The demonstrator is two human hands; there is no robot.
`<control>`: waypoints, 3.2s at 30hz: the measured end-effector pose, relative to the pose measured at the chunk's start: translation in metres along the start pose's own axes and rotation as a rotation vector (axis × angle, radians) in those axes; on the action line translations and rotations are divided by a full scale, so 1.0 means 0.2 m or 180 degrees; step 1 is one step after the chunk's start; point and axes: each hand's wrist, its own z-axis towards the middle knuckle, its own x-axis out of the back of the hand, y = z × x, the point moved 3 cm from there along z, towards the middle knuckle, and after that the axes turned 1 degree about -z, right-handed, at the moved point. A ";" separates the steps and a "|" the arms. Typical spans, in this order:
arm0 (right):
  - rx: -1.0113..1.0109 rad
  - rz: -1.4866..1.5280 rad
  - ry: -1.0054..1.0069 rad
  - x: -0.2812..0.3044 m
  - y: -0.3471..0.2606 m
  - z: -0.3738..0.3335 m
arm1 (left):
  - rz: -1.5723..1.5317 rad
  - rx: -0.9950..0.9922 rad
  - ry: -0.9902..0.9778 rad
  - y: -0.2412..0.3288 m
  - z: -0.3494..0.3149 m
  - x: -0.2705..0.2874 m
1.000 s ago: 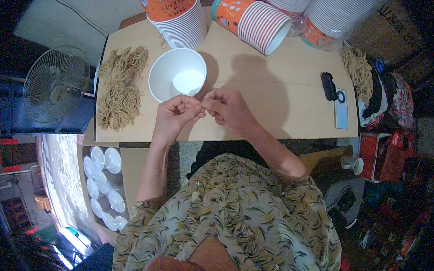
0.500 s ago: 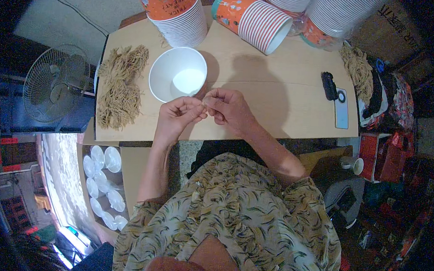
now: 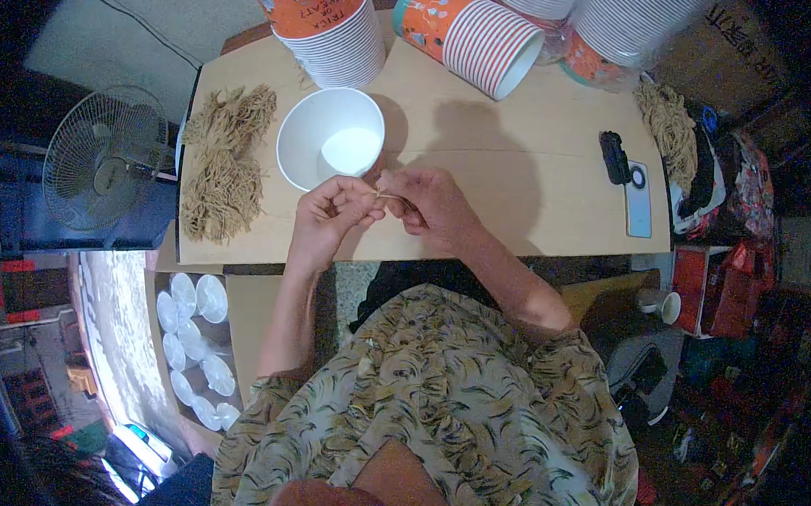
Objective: Threading and knotting rope handles onto printed paper buckets for assembly.
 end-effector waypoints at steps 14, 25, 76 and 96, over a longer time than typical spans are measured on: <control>0.0389 -0.0492 0.0185 -0.01 -0.02 -0.01 | -0.0117 0.0087 -0.0090 0.01 -0.01 0.00; 0.0535 -0.0757 0.0565 -0.03 -0.05 0.00 | -0.0013 0.0115 -0.0121 0.04 -0.01 0.00; 0.2449 -0.0506 0.1066 0.18 -0.46 -0.45 | 0.3331 -0.1511 0.0977 0.15 -0.05 0.15; 0.1807 0.1251 -0.0336 0.13 -0.10 -0.09 | 0.0375 0.0269 0.0071 -0.07 -0.08 -0.09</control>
